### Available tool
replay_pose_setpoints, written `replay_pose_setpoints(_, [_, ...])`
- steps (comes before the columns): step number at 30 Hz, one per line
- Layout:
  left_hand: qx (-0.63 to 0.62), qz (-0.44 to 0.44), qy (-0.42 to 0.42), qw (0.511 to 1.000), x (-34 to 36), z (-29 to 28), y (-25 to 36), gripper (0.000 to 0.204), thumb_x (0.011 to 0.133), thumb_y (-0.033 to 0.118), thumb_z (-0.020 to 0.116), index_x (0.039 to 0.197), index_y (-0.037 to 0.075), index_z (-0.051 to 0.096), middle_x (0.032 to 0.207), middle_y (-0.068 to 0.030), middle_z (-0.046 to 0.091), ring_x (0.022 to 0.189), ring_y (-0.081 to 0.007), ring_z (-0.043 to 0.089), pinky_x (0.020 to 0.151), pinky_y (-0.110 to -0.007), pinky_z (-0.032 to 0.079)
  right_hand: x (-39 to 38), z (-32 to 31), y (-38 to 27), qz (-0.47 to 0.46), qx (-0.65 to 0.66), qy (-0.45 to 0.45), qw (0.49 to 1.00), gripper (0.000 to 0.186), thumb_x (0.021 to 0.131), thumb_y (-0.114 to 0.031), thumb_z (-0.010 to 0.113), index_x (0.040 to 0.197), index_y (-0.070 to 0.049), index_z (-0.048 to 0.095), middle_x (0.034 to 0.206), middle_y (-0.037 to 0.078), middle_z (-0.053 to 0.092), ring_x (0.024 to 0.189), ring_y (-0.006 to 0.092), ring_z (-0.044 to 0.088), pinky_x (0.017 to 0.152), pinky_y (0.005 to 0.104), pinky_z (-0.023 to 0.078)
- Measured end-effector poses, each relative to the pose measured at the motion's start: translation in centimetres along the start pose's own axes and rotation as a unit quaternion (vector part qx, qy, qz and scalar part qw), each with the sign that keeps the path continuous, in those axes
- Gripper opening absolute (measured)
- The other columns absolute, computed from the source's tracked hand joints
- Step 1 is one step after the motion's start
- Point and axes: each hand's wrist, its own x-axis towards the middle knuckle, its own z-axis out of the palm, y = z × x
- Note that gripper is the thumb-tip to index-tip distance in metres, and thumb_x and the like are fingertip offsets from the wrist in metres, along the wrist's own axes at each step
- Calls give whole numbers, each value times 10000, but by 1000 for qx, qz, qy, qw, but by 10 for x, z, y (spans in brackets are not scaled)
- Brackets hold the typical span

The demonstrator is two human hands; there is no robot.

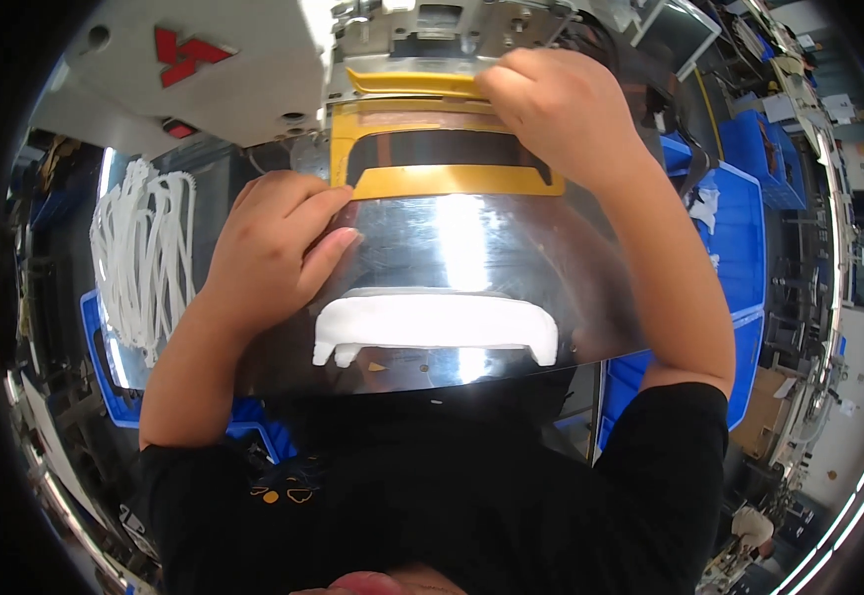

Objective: The recorder is using an industrial sewing machine to assemble white fabric components, possibly mask parts or straps, by placing them into a guide jig.

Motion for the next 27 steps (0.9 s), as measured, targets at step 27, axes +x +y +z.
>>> replay_pose_setpoints(27, [-9, -29, 2, 1000, 0, 1, -7, 293, 930, 201, 777, 1157, 15, 758, 1077, -128, 713, 1047, -330, 663, 984, -438, 524, 11, 5, -37, 205, 441, -153, 860, 261, 913, -51, 714, 1129, -1, 575, 1095, 167, 682, 1057, 356, 703, 925, 429, 571])
